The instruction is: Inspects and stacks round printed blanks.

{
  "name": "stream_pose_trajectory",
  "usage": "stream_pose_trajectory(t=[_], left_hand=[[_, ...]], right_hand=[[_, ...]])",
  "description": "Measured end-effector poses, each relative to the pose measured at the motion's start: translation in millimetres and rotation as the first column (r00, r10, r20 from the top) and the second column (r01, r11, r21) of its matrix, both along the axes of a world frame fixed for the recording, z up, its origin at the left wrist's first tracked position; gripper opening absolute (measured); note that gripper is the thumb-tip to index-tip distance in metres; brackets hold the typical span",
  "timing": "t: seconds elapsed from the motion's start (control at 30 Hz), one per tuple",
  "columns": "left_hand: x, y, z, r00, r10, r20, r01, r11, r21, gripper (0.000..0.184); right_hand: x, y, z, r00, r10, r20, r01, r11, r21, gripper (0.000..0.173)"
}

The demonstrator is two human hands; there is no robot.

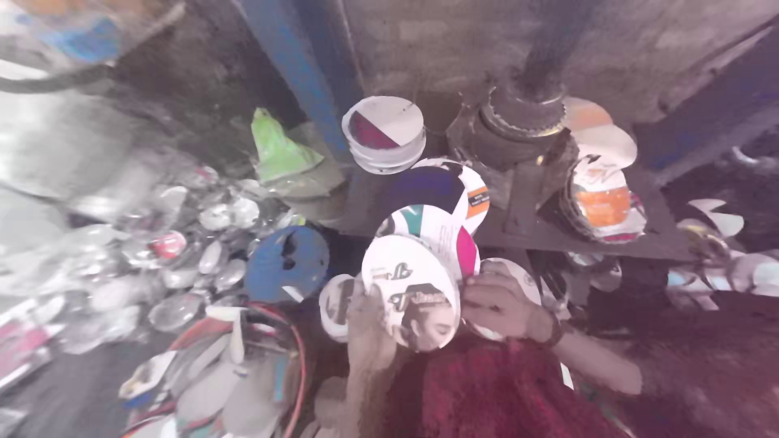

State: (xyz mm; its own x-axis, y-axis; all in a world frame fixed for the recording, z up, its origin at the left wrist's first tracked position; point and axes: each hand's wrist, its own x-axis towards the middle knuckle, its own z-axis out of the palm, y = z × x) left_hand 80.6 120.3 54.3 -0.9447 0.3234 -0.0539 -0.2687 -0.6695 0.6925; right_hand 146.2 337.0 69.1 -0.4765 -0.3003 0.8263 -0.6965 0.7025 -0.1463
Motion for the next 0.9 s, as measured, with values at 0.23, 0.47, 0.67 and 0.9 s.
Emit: stream_pose_trajectory(t=[0.23,0.47,0.67,0.9], left_hand=[[14.7,18.8,12.0,0.982,0.067,-0.179,-0.098,0.98,-0.172,0.028],[21.6,25.2,4.8,0.948,0.03,-0.318,-0.114,0.962,-0.249,0.046],[26.9,52.4,2.5,0.943,0.047,-0.331,-0.152,0.942,-0.299,0.045],[34.7,77.1,8.1,0.893,0.137,-0.43,-0.3,0.892,-0.339,0.034]], right_hand=[[3.6,4.7,24.7,0.861,0.001,0.508,0.378,0.667,-0.642,0.049],[25.6,61.7,70.0,0.857,-0.119,0.502,0.478,0.547,-0.687,0.025],[19.8,11.3,23.4,0.713,-0.294,0.636,0.566,0.777,-0.276,0.032],[22.1,7.1,12.3,0.859,-0.084,0.505,0.434,0.642,-0.632,0.035]])
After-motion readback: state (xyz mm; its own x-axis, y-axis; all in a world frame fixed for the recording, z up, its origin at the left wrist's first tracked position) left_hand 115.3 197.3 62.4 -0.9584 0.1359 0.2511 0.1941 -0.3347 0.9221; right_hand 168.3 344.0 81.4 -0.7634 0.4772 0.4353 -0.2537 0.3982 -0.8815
